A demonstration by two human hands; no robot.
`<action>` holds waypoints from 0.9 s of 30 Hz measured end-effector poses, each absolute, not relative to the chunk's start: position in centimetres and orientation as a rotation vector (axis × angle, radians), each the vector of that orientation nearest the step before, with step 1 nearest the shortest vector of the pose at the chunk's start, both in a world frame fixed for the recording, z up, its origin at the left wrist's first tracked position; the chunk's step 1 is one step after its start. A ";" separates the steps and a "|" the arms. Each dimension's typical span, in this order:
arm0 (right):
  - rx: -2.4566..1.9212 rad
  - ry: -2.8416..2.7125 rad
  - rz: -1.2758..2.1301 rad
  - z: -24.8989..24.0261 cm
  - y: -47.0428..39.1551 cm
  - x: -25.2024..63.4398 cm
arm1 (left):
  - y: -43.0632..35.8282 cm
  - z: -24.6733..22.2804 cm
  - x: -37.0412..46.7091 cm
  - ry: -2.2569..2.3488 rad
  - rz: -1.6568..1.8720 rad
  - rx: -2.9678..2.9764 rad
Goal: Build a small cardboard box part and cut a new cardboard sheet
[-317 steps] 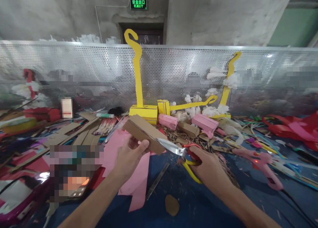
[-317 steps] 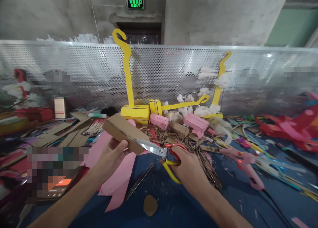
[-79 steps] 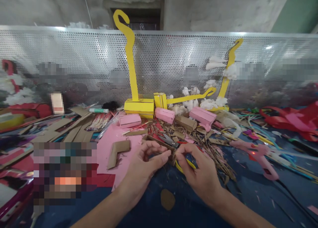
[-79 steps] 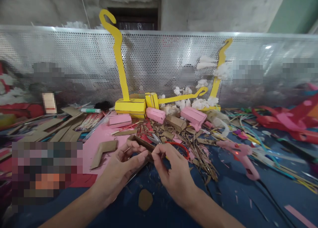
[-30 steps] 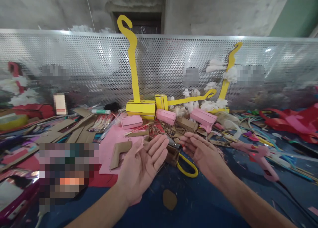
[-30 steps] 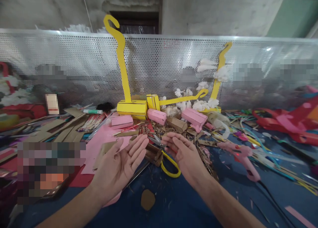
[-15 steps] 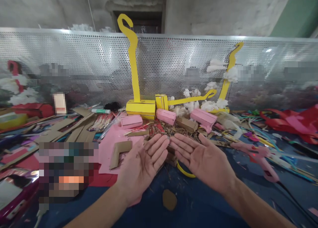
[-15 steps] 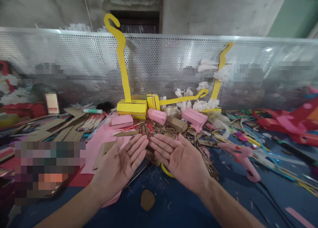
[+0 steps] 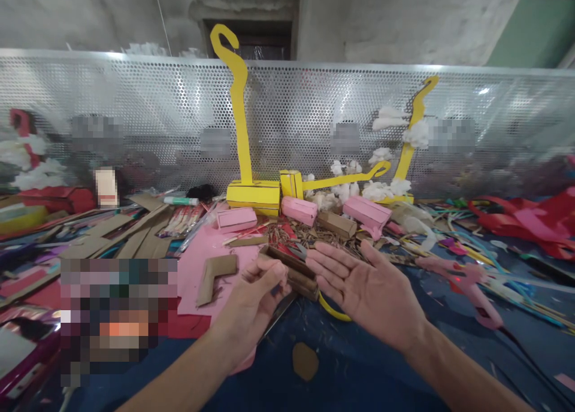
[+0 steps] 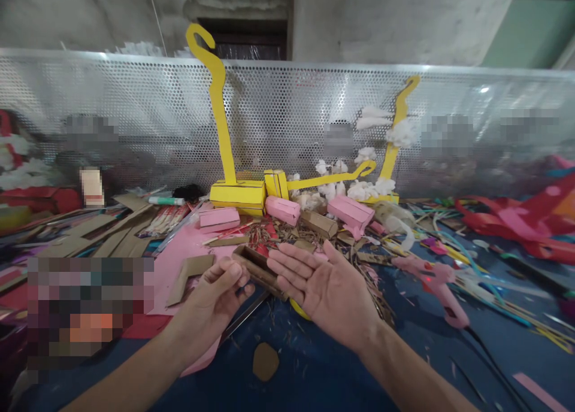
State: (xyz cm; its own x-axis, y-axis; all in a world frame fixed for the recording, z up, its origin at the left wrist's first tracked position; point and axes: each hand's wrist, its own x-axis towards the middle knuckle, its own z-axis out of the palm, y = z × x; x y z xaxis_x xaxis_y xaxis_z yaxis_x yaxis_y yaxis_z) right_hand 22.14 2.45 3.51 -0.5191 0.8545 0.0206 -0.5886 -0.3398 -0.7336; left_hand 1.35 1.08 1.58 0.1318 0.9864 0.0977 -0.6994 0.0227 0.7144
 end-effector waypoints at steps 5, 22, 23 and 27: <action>-0.439 -0.881 2.006 3.6 2.2 22.4 | 1.0 1.6 1.5 0.505 1.404 0.738; -0.510 -0.937 1.980 3.6 2.0 22.4 | 0.4 2.4 1.2 0.828 1.669 1.350; -0.509 -0.929 1.985 3.7 2.0 22.3 | 0.3 2.3 1.0 0.853 1.697 1.445; -0.458 -0.912 2.012 3.7 2.0 22.3 | 0.0 1.3 0.2 0.798 1.641 1.458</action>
State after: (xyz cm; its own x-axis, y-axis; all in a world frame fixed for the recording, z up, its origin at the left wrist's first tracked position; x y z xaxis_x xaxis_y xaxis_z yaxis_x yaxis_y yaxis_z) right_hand 22.28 1.96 3.74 -0.5659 0.8243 0.0170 -0.5560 -0.3662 -0.7462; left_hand 0.18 0.00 1.32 -0.0327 0.8679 0.4957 -0.1464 -0.4947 0.8566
